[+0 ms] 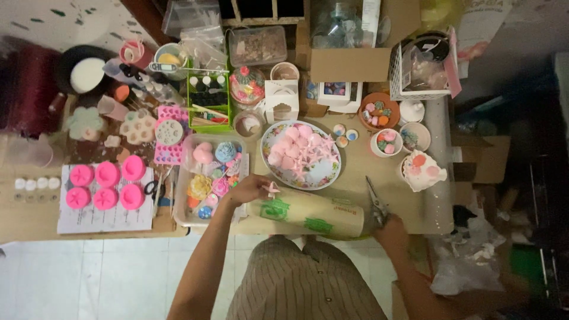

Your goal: Decorating and preparing small wax candle components, including wrapping items and pouring liquid fragrance or dye.

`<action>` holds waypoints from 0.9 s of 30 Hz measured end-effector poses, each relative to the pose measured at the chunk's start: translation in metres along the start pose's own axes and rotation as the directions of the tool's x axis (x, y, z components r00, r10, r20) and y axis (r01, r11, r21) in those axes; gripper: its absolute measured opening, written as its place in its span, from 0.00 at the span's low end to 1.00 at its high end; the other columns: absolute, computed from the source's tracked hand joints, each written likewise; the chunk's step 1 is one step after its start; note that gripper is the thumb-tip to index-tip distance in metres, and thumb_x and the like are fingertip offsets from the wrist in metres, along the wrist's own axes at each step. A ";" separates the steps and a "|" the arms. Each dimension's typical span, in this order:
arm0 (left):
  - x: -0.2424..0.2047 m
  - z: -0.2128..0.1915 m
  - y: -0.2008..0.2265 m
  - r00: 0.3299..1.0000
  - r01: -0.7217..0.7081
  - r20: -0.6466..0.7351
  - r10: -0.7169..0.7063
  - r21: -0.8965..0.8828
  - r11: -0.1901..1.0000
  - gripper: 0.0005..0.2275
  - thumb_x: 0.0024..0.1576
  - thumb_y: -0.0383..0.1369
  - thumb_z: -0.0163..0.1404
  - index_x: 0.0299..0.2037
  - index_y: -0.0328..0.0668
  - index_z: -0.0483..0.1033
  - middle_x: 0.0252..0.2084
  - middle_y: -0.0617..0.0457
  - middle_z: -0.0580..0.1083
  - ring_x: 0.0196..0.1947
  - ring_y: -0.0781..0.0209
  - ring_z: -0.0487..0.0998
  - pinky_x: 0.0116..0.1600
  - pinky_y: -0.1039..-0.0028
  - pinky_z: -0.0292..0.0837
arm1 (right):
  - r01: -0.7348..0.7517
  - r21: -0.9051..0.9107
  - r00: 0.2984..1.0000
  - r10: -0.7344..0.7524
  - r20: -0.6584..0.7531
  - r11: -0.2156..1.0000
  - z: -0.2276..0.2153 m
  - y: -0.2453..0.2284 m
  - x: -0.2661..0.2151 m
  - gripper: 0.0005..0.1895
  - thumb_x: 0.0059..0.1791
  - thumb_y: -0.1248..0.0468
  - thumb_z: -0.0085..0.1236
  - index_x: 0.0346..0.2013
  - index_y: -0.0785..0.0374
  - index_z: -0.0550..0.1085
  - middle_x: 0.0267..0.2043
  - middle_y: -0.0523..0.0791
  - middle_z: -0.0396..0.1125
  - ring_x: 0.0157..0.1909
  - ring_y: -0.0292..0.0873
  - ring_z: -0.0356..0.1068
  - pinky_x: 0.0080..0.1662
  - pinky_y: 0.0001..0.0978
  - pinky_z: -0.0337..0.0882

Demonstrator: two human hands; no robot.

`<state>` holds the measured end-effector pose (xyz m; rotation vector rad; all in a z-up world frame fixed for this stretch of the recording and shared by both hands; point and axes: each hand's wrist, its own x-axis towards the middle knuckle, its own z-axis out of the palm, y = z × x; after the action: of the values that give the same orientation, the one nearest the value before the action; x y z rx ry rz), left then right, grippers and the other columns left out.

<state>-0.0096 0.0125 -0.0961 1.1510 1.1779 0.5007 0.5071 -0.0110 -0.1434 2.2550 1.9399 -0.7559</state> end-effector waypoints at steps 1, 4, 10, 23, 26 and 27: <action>0.004 -0.002 0.008 1.000 -0.001 0.010 0.001 0.007 1.000 0.14 0.49 0.21 0.60 0.47 0.34 0.81 0.39 0.50 0.81 0.38 0.66 0.79 0.44 0.74 0.75 | -0.010 0.006 1.000 0.010 -0.004 1.000 -0.008 0.006 -0.007 0.35 0.38 0.60 0.73 0.52 0.74 0.68 0.45 0.61 0.69 0.46 0.60 0.72 0.47 0.47 0.74; 0.000 -0.007 0.015 0.999 0.014 0.047 -0.015 0.016 1.000 0.12 0.52 0.23 0.58 0.46 0.33 0.81 0.39 0.50 0.81 0.36 0.64 0.79 0.42 0.72 0.76 | -0.120 0.179 0.991 0.128 -0.031 0.977 -0.010 0.015 -0.051 0.30 0.43 0.51 0.68 0.47 0.73 0.73 0.37 0.57 0.72 0.37 0.54 0.73 0.41 0.45 0.74; 0.024 -0.013 -0.014 0.992 -0.010 0.122 0.029 -0.149 0.989 0.14 0.51 0.22 0.58 0.48 0.31 0.79 0.43 0.50 0.80 0.40 0.64 0.81 0.44 0.74 0.78 | -0.648 0.631 0.726 0.095 0.681 0.426 0.031 -0.050 -0.127 0.39 0.53 0.31 0.45 0.45 0.70 0.70 0.25 0.45 0.62 0.24 0.44 0.58 0.26 0.41 0.60; 0.033 -0.018 -0.021 0.976 0.033 0.217 0.028 -0.271 0.962 0.15 0.53 0.21 0.58 0.51 0.26 0.75 0.38 0.50 0.79 0.35 0.63 0.81 0.40 0.75 0.77 | -0.818 0.572 0.441 -0.708 0.552 -0.063 0.009 -0.263 -0.140 0.49 0.47 0.25 0.28 0.47 0.68 0.73 0.33 0.47 0.66 0.31 0.43 0.63 0.35 0.33 0.63; 0.041 -0.023 -0.032 0.970 -0.056 0.216 0.110 -0.243 0.968 0.14 0.53 0.21 0.59 0.50 0.27 0.75 0.37 0.50 0.78 0.33 0.64 0.79 0.38 0.76 0.74 | -0.777 0.610 0.531 -0.679 0.507 -0.152 0.046 -0.259 -0.127 0.47 0.49 0.25 0.30 0.44 0.66 0.73 0.28 0.44 0.63 0.25 0.41 0.60 0.31 0.32 0.61; 0.046 -0.023 -0.043 0.961 -0.128 0.220 0.170 -0.192 0.973 0.11 0.56 0.21 0.60 0.46 0.21 0.77 0.35 0.47 0.77 0.32 0.64 0.77 0.37 0.75 0.72 | -0.737 0.643 0.602 -0.637 0.481 -0.211 0.066 -0.252 -0.124 0.45 0.51 0.26 0.32 0.43 0.66 0.73 0.25 0.42 0.61 0.21 0.38 0.57 0.28 0.32 0.60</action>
<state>-0.0242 0.0434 -0.1539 1.1170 0.8290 0.5556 0.2380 -0.0975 -0.0857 1.0704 0.1283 -3.5065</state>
